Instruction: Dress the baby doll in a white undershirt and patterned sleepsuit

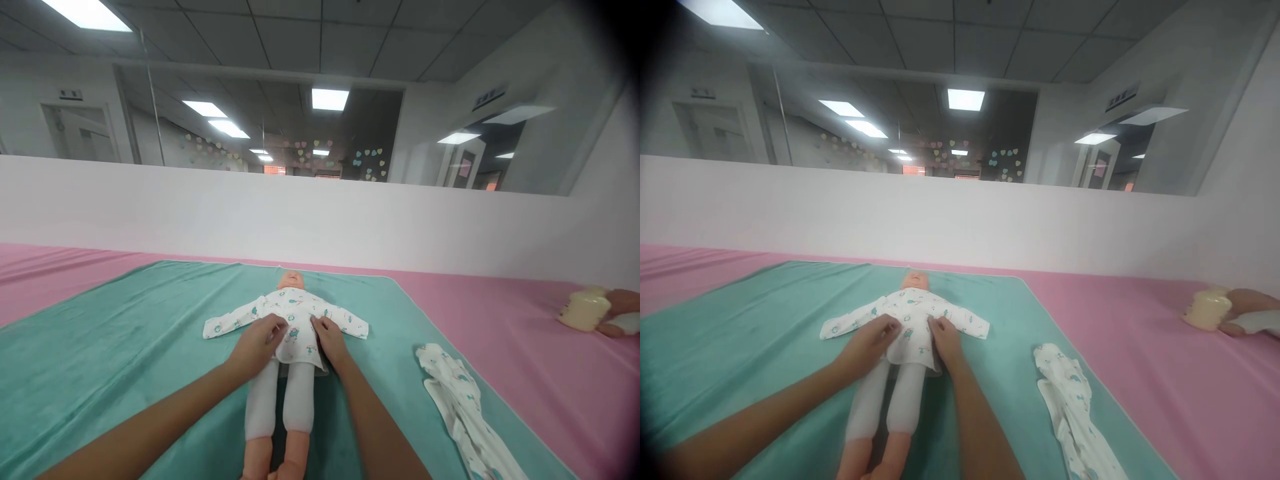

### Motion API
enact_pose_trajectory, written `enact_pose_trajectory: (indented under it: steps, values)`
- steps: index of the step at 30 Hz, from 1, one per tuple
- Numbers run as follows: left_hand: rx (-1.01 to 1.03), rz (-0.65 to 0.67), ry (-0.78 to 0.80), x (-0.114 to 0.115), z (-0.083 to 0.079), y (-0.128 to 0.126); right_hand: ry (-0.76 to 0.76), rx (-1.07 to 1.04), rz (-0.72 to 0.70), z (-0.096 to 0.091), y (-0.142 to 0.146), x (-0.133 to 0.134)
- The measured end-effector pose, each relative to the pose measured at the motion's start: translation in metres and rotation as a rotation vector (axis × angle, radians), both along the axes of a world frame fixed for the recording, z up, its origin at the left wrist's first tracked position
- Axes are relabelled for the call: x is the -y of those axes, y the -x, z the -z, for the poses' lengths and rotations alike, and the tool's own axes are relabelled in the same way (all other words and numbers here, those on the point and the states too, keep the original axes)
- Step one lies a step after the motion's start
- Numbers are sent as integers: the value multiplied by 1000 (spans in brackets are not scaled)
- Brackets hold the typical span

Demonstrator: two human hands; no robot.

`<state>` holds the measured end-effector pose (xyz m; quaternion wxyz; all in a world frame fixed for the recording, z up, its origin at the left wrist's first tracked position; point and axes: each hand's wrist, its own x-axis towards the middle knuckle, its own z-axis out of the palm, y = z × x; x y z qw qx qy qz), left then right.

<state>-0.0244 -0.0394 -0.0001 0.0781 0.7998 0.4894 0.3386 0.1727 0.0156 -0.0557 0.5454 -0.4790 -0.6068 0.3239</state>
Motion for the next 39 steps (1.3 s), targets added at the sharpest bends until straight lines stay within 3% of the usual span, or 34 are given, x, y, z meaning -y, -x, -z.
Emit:
enact_pose_trajectory:
  steps: [4, 6, 9, 13, 17, 21, 25, 27, 30, 34, 39]
  values:
    - [207, -185, 71, -52, -11, 2, 55, 19, 34, 1, -1, -2]
    - [241, -230, 139, -81, -16, -1, 147, -58, -19, 4, -4, -4]
    - [247, -192, 189, -117, -19, -8, 257, -245, -132, 9, -7, -9]
    - [246, -116, 201, -142, -9, -8, 227, -444, -60, 13, -9, -19]
    - [247, -31, 164, -150, 3, 0, 197, -402, 100, 12, -11, -23]
    - [258, 7, 160, -151, 8, 5, 43, -196, 252, -6, -6, -11]
    - [284, -21, 178, -152, 9, 5, -105, 43, 230, -41, 26, -9]
    - [295, -28, 185, -153, 10, 4, -93, 216, 198, -58, 48, -20]
    - [328, -32, 191, -153, 10, 6, 26, 560, 259, -75, 75, -46]
    - [386, -60, 180, -154, 11, 7, 180, 862, 266, -76, 87, -69]
    - [397, -66, 151, -154, 12, 2, 148, 831, 313, -59, 78, -79]
